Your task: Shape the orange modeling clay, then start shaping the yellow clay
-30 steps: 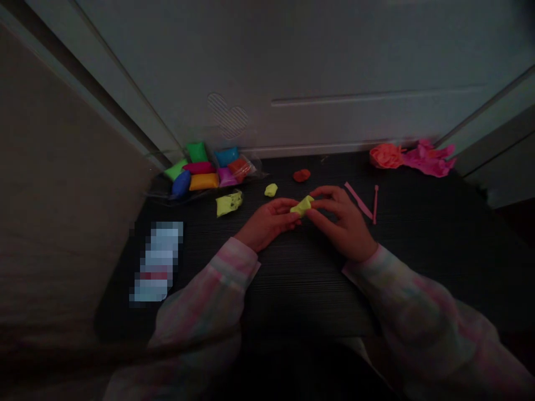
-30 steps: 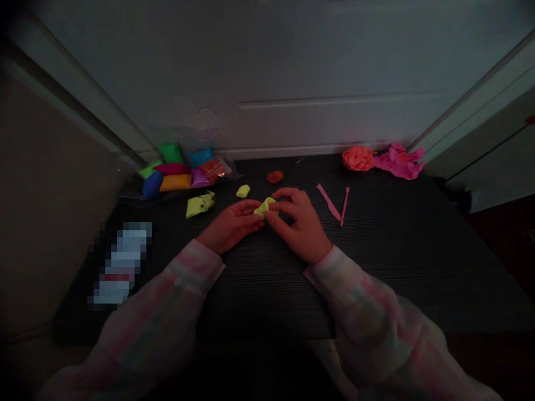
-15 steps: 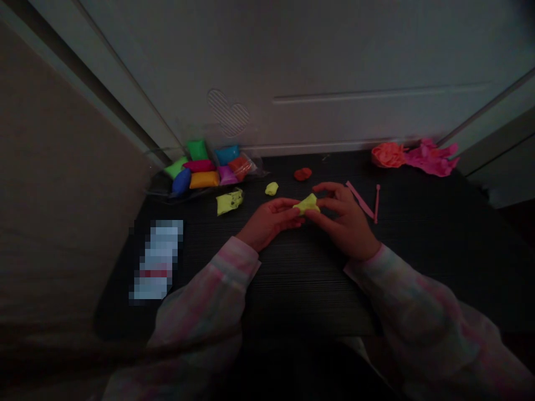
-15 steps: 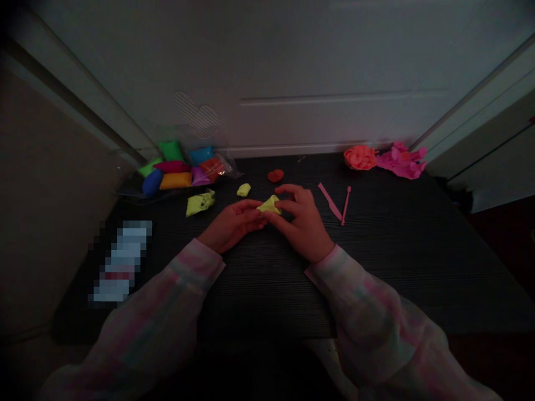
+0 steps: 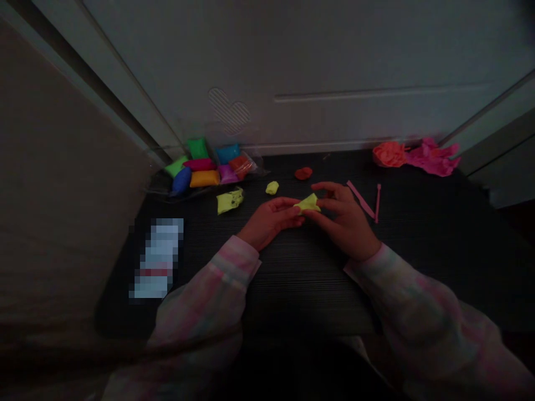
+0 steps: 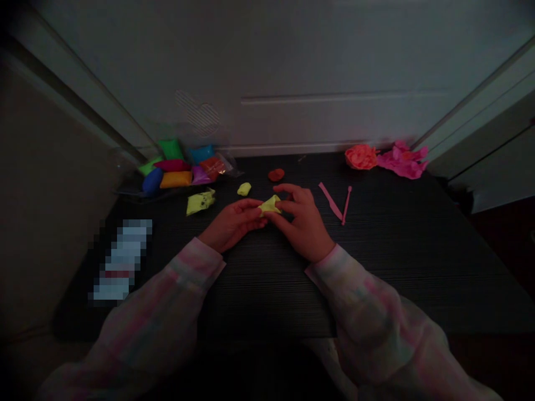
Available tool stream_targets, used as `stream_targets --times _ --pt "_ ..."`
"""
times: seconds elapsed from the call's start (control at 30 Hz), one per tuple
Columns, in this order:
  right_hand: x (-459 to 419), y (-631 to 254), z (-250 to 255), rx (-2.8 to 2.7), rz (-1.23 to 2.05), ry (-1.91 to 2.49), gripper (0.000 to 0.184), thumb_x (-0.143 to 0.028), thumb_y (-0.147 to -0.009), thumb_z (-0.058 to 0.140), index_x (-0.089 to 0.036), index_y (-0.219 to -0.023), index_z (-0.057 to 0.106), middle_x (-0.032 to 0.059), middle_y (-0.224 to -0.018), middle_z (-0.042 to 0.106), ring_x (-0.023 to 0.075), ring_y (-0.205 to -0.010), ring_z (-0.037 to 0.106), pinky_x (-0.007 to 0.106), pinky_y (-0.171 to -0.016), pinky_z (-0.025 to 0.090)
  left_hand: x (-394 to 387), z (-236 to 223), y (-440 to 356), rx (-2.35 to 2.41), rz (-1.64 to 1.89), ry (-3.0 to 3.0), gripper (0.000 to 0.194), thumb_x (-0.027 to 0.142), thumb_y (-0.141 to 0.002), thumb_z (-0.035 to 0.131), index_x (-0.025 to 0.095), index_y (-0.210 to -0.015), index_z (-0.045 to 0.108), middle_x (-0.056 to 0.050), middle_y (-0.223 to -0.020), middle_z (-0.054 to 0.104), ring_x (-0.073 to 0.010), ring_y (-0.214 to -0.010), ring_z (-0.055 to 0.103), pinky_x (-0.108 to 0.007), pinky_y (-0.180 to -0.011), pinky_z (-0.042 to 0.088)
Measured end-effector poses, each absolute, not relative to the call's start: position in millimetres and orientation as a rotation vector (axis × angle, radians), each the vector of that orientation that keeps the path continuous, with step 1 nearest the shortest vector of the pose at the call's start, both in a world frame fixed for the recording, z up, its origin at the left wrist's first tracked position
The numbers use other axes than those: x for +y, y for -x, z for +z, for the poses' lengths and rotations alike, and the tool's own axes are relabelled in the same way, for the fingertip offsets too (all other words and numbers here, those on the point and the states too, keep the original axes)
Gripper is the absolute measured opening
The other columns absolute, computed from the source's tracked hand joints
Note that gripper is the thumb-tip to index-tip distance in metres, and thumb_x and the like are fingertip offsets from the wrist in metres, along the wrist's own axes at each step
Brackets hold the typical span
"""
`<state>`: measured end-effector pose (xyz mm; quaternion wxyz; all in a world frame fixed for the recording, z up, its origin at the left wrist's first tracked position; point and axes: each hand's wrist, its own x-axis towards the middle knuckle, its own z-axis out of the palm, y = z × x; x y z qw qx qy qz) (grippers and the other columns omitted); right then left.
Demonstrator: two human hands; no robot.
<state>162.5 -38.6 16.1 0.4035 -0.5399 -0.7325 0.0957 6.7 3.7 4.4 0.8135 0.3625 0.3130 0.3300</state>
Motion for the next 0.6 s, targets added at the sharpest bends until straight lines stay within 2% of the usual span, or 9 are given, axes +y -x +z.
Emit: stream_targets --times 0.1,0.3,0.5,0.6 --pt "-39.1 -162.7 17.0 -1.859 0.261 1.363 0.009 -0.027 -0.075 0.053 -0.021 -0.075 0.059 0.0048 -0.106 0.053 0.0193 -0.091 0.048 0.039 -0.078 0.042 4.2 5.3 -6.7 0.68 0.705 -0.75 0.017 0.013 -0.064 0.062 0.013 -0.08 0.058 -0.001 -0.077 0.062 -0.007 -0.063 0.057 -0.025 -0.067 0.045" --pt "-37.8 -159.4 16.1 -1.789 0.245 1.399 0.011 -0.029 -0.067 0.062 -0.02 -0.068 0.055 0.0055 -0.098 0.054 0.0215 -0.094 0.049 0.041 -0.081 0.04 3.4 5.3 -7.1 0.688 0.701 -0.768 0.018 0.015 -0.063 0.062 0.012 -0.08 0.057 -0.001 -0.075 0.062 -0.007 -0.063 0.056 -0.025 -0.068 0.044" --pt "-38.4 -161.1 18.2 -1.801 0.299 1.36 0.005 -0.026 -0.072 0.057 -0.022 -0.069 0.057 0.0038 -0.098 0.054 0.0201 -0.094 0.049 0.04 -0.082 0.04 3.1 5.9 -6.8 0.675 0.712 -0.761 0.016 0.012 -0.064 0.062 0.014 -0.079 0.059 0.0 -0.078 0.061 -0.0069 -0.066 0.056 -0.028 -0.075 0.043" --pt "-38.9 -163.2 19.5 -1.826 0.325 1.358 0.009 -0.026 -0.076 0.051 -0.024 -0.075 0.059 0.0031 -0.103 0.054 0.0198 -0.095 0.048 0.041 -0.081 0.04 4.0 5.7 -6.3 0.682 0.716 -0.746 0.015 0.012 -0.064 0.061 0.014 -0.079 0.059 0.0 -0.08 0.061 -0.0071 -0.065 0.056 -0.028 -0.074 0.043"
